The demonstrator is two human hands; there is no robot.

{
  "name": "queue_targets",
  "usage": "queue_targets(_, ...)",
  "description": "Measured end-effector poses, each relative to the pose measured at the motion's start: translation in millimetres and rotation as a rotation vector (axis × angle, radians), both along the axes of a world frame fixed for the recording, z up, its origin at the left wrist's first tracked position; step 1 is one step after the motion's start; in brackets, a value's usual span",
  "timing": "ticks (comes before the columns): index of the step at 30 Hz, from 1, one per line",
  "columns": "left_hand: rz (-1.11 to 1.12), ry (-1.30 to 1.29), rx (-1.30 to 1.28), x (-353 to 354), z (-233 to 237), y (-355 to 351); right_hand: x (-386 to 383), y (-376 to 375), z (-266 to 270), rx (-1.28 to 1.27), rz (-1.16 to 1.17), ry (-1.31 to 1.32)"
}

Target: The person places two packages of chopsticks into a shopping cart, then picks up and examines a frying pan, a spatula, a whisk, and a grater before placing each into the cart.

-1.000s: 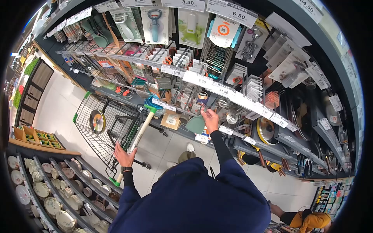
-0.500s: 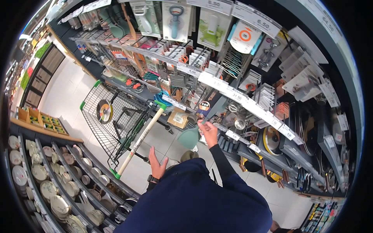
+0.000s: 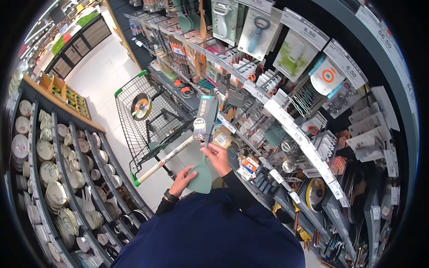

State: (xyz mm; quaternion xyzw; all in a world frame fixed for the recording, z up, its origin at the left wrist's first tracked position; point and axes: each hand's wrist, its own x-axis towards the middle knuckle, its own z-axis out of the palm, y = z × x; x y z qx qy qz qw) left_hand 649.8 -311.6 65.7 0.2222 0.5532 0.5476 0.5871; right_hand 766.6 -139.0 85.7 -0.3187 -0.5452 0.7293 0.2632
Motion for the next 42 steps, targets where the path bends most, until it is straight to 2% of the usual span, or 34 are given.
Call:
queue_targets(5,0.087,0.019,0.083,30.2,30.3,-7.0,-10.3,4.6,31.2,0.042,0.075,0.113)
queue_targets(8,0.160,0.038,0.117,37.1,41.5,-11.7,-10.9,-1.7,51.0,0.109,0.207,0.139)
queue_targets(10,0.191,0.131,0.177,33.8,46.0,-13.5,-14.2,-12.4,59.5,0.048,0.295,0.224)
queue_targets(13,0.234,0.249,0.206,24.8,58.4,-15.8,-15.3,-29.3,59.4,0.009,0.398,0.182)
queue_targets(21,0.277,0.290,0.196,17.3,60.5,-20.5,-16.5,-40.2,65.4,-0.095,0.466,0.240)
queue_targets(22,0.283,0.284,0.203,18.2,61.0,-19.9,-16.0,-40.8,67.1,-0.197,0.469,0.276)
queue_targets(23,0.284,0.281,0.205,18.7,59.7,-19.7,-15.7,-40.9,69.3,-0.297,0.472,0.311)
queue_targets(26,0.263,0.287,0.210,19.5,57.8,-20.4,-15.6,-42.3,78.2,-0.352,0.455,0.319)
queue_targets(35,0.184,0.261,0.335,28.1,54.8,-29.7,-9.6,-34.9,81.9,-0.295,0.429,0.242)
queue_targets(37,0.070,0.015,0.223,31.0,52.2,-31.4,-7.2,-33.3,81.5,-0.302,0.436,0.252)
queue_targets(42,0.051,0.119,0.265,30.9,55.6,-30.1,-4.5,-34.7,79.8,-0.317,0.444,0.284)
